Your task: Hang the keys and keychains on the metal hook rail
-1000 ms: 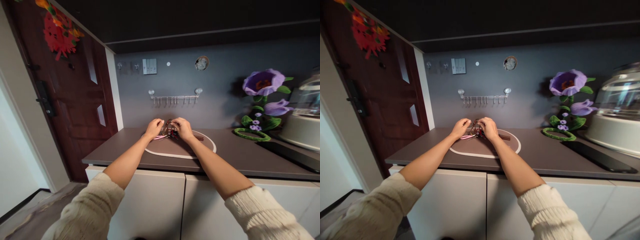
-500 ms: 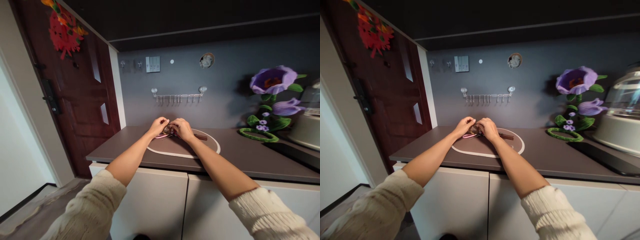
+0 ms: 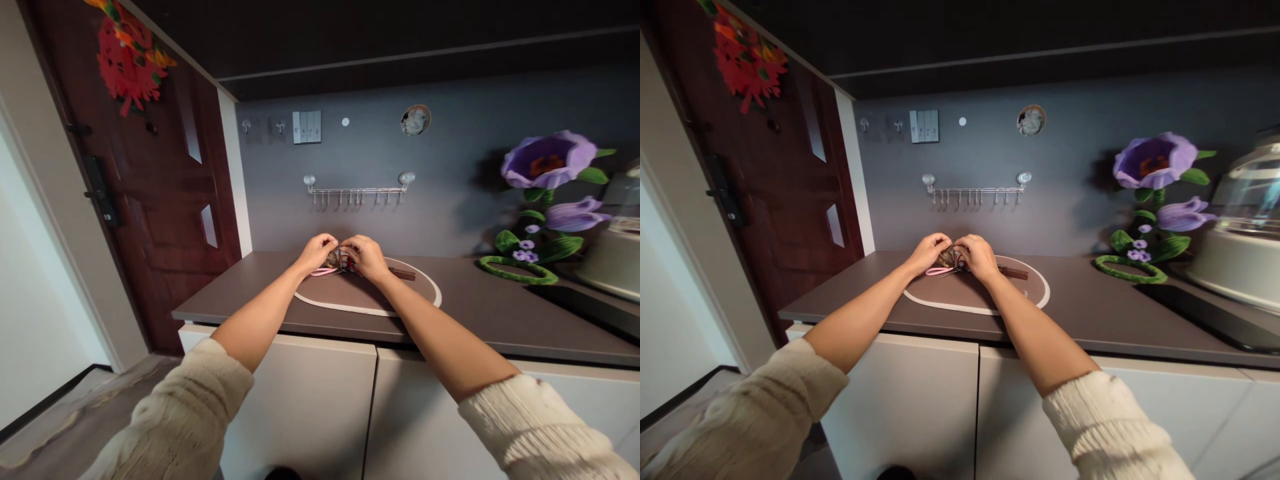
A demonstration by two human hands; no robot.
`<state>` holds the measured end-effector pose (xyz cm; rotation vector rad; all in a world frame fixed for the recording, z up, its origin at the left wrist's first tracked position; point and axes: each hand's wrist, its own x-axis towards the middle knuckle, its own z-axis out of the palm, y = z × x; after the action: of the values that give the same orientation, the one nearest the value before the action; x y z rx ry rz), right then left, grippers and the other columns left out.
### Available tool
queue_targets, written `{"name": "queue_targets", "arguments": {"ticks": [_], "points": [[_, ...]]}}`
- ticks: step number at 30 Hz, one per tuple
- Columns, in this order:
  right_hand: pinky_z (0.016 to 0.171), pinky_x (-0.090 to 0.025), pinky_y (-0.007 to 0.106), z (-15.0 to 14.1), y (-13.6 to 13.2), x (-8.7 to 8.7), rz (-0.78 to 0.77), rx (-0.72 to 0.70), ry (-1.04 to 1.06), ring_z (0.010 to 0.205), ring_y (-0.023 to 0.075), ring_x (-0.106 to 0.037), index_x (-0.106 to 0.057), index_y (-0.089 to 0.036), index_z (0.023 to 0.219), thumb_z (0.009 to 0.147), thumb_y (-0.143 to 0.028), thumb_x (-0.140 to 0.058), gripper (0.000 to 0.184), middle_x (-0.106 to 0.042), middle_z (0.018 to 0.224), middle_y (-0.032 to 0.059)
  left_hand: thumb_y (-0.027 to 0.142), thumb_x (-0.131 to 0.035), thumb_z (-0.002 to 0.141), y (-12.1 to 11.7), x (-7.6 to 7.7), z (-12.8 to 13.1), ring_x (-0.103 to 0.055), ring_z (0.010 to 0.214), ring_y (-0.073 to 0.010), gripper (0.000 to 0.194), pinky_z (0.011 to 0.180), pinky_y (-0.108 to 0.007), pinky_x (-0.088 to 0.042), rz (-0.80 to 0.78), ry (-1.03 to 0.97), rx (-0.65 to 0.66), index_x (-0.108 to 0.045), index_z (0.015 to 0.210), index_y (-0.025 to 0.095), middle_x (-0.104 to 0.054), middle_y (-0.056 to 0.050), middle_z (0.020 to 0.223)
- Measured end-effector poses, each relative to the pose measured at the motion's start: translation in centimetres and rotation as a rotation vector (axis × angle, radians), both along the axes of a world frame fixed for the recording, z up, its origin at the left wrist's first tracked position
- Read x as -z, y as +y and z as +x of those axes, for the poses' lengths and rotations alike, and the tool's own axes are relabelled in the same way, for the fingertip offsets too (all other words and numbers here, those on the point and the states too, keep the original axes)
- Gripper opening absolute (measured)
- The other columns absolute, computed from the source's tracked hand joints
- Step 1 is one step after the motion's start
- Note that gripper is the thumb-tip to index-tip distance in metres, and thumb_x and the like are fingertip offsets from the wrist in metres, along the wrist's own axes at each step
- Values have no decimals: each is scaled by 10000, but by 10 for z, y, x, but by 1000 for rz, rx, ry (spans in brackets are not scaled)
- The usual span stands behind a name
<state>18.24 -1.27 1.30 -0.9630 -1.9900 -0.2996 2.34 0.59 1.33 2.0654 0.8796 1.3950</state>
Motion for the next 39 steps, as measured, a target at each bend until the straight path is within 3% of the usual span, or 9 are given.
{"name": "queue_targets", "arguments": {"ticks": [6, 13, 23, 33, 39], "points": [[716, -390, 268, 1, 3, 1, 21, 35, 114, 778, 164, -525, -597, -177, 874, 825, -250, -469, 156, -598, 833, 66, 266, -452, 804, 0, -1, -2, -507, 725, -117, 163, 722, -238, -403, 148, 93, -92, -568, 780, 155, -577, 0, 753], [746, -384, 275, -1, 3, 0, -76, 20, 161, 794, 158, -511, -576, -175, 842, 820, -258, -451, 151, -573, 836, 57, 258, -441, 829, -4, -3, -4, -483, 862, -144, 162, 809, -254, -374, 264, 193, -215, -584, 826, 182, -619, -8, 864], [679, -376, 259, -6, -3, 0, -228, -65, 302, 696, 129, -480, -542, -175, 770, 770, -302, -479, 142, -540, 797, 26, 266, -472, 821, -1, -1, -2, -492, 841, -130, 152, 786, -238, -383, 339, 171, -299, -603, 828, 189, -632, -5, 875], [716, -382, 289, -8, 13, 3, -233, -117, 447, 734, 150, -482, -517, -178, 742, 755, -373, -455, 205, -540, 750, 21, 288, -541, 765, 0, 3, 0, -525, 824, -142, 151, 774, -259, -410, 277, 124, -326, -648, 814, 193, -649, -18, 795], [704, -385, 287, -15, 15, -9, -225, -105, 479, 713, 146, -483, -509, -177, 718, 724, -363, -472, 190, -548, 739, 20, 316, -493, 795, 2, 2, -1, -542, 817, -142, 216, 765, -257, -408, 226, 58, -320, -650, 873, 191, -659, -31, 833]]}}
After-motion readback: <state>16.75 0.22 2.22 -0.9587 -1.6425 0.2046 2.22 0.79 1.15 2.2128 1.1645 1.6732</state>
